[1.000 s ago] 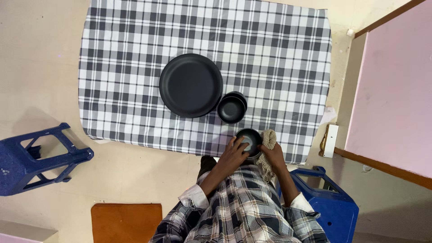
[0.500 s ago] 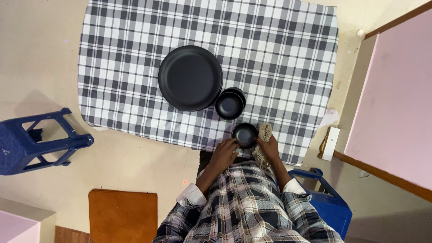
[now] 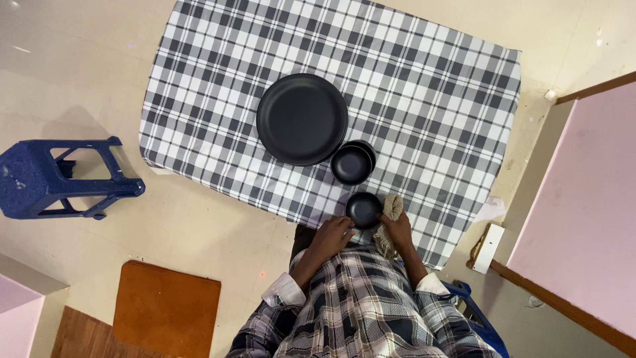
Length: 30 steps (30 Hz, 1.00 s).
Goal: The person wipes the inside and outside of several plates with a cloth, moving them around on the table to clean different areas.
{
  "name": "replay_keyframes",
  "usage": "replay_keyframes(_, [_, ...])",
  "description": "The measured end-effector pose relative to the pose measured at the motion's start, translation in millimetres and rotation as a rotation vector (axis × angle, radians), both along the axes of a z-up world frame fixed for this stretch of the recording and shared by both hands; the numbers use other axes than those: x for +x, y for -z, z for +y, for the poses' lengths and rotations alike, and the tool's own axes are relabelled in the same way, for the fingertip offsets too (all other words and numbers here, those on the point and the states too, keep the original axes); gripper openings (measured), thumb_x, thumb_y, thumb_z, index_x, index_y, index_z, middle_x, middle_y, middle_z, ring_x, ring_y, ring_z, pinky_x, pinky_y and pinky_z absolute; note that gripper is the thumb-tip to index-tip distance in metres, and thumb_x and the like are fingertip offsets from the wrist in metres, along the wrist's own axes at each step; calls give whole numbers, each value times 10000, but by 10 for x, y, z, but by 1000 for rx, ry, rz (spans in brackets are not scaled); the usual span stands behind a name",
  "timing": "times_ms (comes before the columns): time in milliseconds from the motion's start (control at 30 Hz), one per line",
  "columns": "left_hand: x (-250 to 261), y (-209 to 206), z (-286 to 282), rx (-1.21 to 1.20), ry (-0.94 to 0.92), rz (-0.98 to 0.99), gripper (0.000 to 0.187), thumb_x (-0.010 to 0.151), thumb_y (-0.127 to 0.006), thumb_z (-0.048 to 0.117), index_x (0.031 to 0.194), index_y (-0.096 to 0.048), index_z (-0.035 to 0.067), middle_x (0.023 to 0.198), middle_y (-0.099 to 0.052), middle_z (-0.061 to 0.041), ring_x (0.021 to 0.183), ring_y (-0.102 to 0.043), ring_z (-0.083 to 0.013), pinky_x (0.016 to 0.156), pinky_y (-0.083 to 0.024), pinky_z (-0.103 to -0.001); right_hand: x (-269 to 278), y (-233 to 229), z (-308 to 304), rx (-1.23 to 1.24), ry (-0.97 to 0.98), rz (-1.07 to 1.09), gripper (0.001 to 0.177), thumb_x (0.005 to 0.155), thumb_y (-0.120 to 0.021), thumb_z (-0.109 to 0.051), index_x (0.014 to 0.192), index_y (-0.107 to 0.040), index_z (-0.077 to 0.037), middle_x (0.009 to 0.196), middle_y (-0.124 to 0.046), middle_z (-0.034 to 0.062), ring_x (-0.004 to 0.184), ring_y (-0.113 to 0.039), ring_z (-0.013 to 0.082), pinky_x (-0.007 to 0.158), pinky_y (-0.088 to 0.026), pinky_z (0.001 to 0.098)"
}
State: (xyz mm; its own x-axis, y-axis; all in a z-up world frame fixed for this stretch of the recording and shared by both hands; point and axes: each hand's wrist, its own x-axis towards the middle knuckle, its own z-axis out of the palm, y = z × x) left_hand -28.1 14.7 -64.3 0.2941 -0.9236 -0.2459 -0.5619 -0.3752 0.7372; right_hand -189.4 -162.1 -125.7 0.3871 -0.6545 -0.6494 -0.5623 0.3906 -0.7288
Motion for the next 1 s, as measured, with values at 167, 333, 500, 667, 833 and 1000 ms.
replay_keyframes(167, [81, 15, 24, 28, -47, 67, 286, 979, -667, 240, 1171, -686, 29, 1145, -719, -150, 1027, -691, -331, 908, -542, -446, -28, 44, -17, 12, 36, -102, 450, 861, -754, -140, 1259, -618, 17, 1068, -741, 132, 888, -717, 232, 753, -567, 391])
replay_keyframes(333, [258, 49, 106, 78, -141, 145, 303, 988, -652, 271, 1192, -678, 49, 1155, -719, -157, 1011, -691, -341, 880, -546, -460, -58, -27, -37, 6, 82, -111, 417, 859, -766, -140, 1210, -637, 44, 1025, -735, 142, 851, -703, 233, 724, -555, 390])
replay_keyframes(500, [541, 232, 263, 69, -298, 304, 267, 996, -631, 244, 1190, -694, 70, 1084, -761, -112, 977, -737, -240, 870, -574, -370, -130, -265, -29, 11, 41, -96, 407, 824, -807, -160, 1148, -679, 50, 965, -746, 159, 809, -711, 224, 709, -558, 374])
replay_keyframes(667, [998, 353, 283, 14, -415, 361, 283, 993, -651, 267, 1189, -697, 68, 1071, -769, -115, 972, -737, -218, 828, -581, -345, 368, -624, 25, -130, 150, -210, 423, 840, -817, -179, 1160, -645, 37, 999, -749, 139, 849, -731, 218, 746, -589, 362])
replay_keyframes(833, [1464, 420, 224, 22, -443, 378, 287, 1021, -630, 307, 1184, -693, 80, 1103, -763, -88, 1001, -741, -196, 809, -591, -340, 950, -778, -20, -318, 220, -83, 395, 857, -825, -199, 1144, -675, 27, 1001, -764, 147, 837, -745, 222, 726, -599, 355])
replay_keyframes(1000, [1872, 780, 233, -42, -642, 409, 235, 1013, -647, 268, 1127, -722, 77, 1069, -765, -84, 967, -729, -228, 840, -571, -356, 1090, -717, 1, -305, 363, -115, 385, 864, -820, -188, 1149, -665, 20, 1005, -751, 143, 816, -735, 202, 700, -609, 335])
